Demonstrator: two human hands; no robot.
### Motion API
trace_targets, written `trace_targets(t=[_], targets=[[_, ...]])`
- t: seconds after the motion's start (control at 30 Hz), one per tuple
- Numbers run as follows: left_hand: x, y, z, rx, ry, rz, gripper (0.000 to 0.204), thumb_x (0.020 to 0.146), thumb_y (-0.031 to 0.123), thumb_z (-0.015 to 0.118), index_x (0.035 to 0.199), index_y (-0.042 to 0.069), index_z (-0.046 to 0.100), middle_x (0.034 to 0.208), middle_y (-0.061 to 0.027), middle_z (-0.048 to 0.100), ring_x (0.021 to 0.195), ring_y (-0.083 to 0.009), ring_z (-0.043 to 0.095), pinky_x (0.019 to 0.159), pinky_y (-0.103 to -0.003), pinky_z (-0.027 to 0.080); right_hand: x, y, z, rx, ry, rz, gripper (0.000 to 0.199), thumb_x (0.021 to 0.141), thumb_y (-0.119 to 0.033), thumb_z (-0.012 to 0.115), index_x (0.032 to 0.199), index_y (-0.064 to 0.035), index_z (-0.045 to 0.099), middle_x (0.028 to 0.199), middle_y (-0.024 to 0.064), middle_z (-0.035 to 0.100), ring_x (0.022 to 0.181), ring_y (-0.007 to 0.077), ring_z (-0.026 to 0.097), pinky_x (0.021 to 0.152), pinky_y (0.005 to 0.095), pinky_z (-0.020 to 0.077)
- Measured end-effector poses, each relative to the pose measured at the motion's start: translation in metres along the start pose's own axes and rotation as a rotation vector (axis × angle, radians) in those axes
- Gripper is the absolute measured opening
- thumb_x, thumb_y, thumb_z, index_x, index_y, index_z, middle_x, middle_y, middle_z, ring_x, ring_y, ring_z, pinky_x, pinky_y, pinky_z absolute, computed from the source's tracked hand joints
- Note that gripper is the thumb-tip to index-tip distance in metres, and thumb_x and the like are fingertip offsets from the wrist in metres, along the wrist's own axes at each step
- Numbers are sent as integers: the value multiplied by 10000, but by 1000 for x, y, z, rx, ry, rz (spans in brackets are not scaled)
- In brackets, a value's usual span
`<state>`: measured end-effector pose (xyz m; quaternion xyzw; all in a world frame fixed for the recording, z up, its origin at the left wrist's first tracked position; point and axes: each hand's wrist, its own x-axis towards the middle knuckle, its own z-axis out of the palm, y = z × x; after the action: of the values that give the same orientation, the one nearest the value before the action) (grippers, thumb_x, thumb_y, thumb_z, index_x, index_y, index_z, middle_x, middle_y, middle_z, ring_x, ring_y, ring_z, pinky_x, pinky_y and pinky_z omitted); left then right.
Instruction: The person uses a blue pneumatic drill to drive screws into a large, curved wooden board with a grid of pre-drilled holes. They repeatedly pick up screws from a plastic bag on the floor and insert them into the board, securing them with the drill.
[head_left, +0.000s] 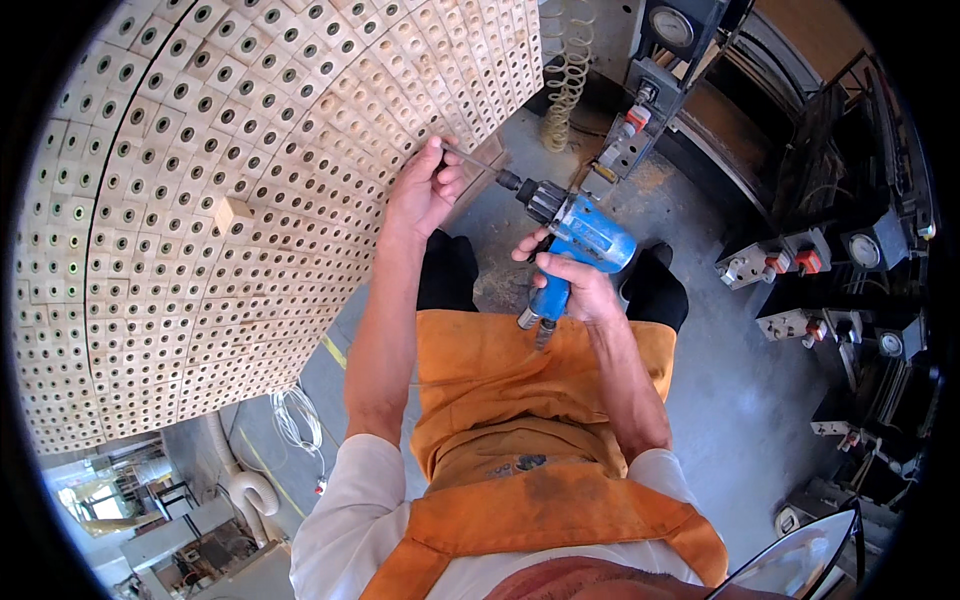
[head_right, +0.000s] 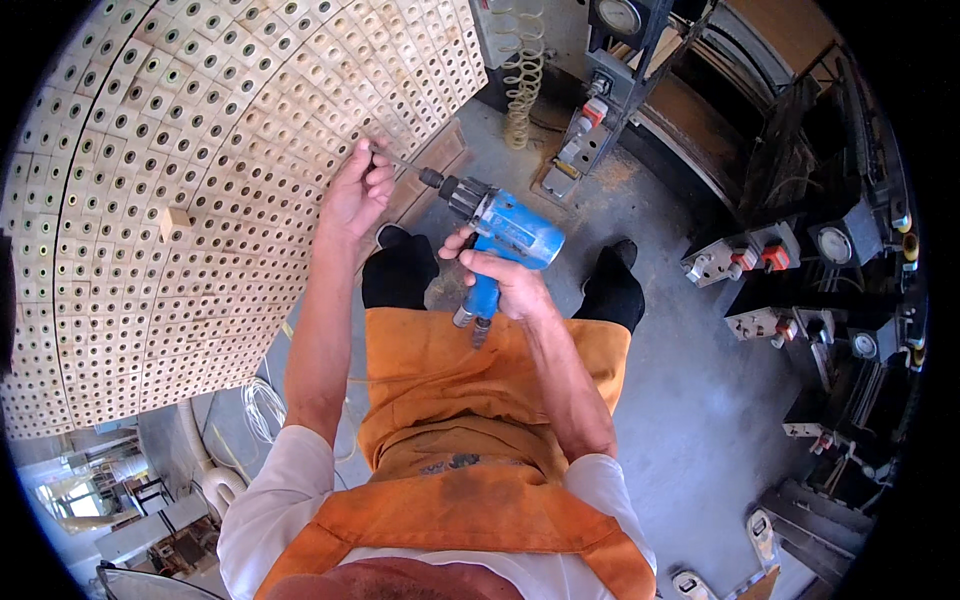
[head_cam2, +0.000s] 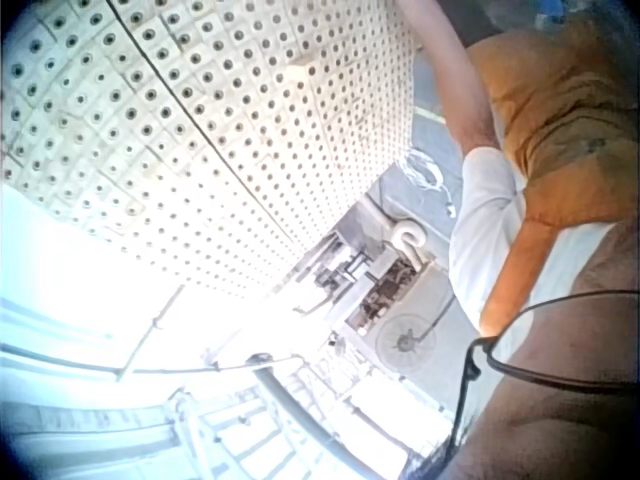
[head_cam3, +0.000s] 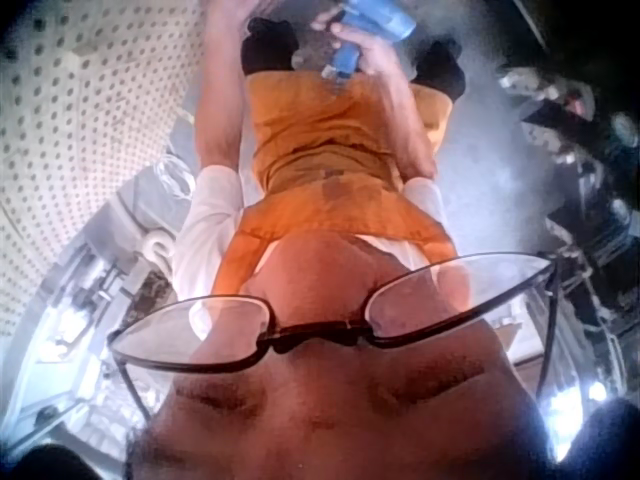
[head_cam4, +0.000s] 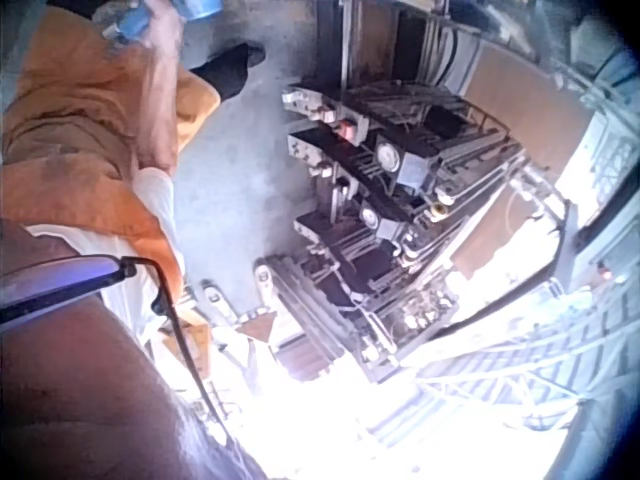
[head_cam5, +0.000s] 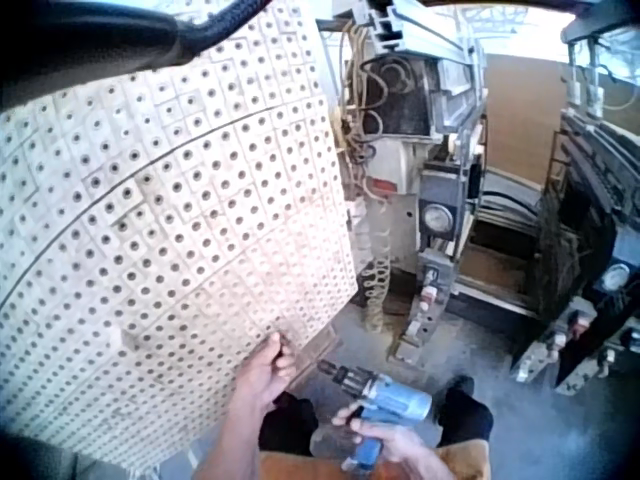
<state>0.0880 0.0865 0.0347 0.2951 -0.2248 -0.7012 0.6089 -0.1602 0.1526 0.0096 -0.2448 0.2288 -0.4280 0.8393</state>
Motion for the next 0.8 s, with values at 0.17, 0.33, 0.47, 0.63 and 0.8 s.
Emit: trace_targets(t=[0.17,0.33,0.47,0.63,0.8], targets=[[-1,3,16,99,22,-45,260,963,261,543,1051,17,566,776,-9,520,634,-69,438,523,-197,365,-1,-11,-10,-35,27,15,303,797,1,651,1086,-25,562,1015,126,635,979,244,636,637,273,488],[14,7,16,447,155,-110,263,969,272,533,1048,24,571,769,-3,516,624,-68,436,512,-203,365,-3,-8,-6,-209,86,-38,282,816,-42,666,1086,-27,587,1011,92,656,939,183,633,647,274,473],[31,-4,20,244,188,-37,268,977,279,515,1055,30,578,768,1,510,623,-69,434,528,-207,374,11,-5,6,-188,136,-75,256,826,-51,663,1072,-36,590,996,71,655,926,169,633,652,269,465],[38,-7,26,106,166,39,259,975,228,511,1149,41,554,806,0,508,642,-73,421,557,-208,386,39,-2,22,23,119,-100,248,826,-24,641,1064,-36,571,969,61,645,936,189,644,634,265,458],[27,-18,4,249,189,39,232,970,96,467,1134,-66,495,1083,-153,579,973,-263,605,860,-347,529,43,-4,21,-112,130,-102,268,813,-20,645,1070,-27,571,967,64,654,951,204,653,638,266,453]])
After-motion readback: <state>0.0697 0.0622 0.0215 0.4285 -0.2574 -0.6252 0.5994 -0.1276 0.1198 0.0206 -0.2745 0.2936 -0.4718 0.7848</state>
